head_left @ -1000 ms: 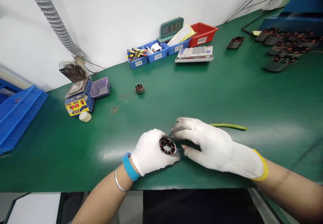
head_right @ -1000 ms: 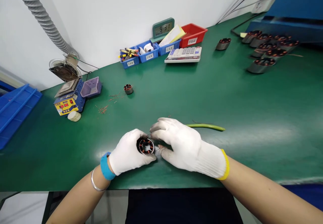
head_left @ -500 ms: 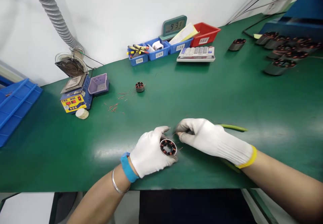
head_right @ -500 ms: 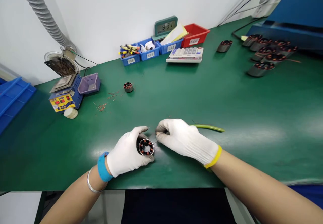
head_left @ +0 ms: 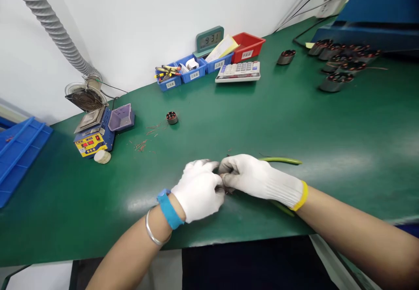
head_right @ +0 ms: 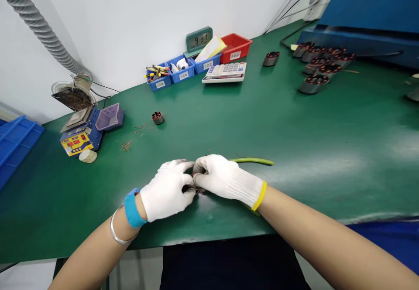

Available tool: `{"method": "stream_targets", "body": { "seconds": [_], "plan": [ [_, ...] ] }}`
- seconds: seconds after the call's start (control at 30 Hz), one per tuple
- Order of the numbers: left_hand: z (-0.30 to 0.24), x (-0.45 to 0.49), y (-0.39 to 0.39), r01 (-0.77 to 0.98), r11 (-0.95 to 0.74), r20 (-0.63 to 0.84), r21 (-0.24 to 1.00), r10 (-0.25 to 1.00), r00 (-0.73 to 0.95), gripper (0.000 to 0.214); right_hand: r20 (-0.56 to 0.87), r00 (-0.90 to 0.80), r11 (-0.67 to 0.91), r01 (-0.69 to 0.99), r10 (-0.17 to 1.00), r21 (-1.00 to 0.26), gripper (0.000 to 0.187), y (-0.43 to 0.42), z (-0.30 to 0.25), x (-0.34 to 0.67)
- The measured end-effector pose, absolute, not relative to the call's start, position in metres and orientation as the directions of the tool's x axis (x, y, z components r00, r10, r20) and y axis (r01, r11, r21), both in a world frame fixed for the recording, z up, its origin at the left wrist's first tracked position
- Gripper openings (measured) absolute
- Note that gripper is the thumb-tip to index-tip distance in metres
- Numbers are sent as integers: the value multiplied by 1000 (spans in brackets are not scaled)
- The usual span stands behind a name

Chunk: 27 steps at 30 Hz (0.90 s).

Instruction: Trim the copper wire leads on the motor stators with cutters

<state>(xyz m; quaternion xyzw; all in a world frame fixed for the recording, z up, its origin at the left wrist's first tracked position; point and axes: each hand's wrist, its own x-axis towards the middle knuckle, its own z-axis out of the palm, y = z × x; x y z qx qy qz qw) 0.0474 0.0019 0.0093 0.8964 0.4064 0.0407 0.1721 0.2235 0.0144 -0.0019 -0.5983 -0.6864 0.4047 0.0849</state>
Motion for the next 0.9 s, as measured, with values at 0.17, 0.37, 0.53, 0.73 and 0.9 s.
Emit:
{"method": "stream_targets", "body": {
  "seconds": [0.17,0.37,0.53,0.73,0.9],
  "plan": [
    [-20,37,-10,585,-428,186,689,885,428,9,-332,-226,0,826,916,-564,8,11,1,223],
    [-27,19,-13,211,-201,206,957,979,0,27,-325,-224,35,867,919,-498,11,8,0,223],
    [-14,28,-15,632,-159,46,759,980,191,89,-295,-304,101,831,906,-547,15,12,-2,229],
    [-15,38,-14,820,-243,2,519,959,283,29,-199,-350,208,834,916,-510,17,20,-9,226],
    [-14,33,-9,825,-320,5,466,933,359,22,-121,-336,252,861,934,-443,21,19,-9,212]
  ]
}}
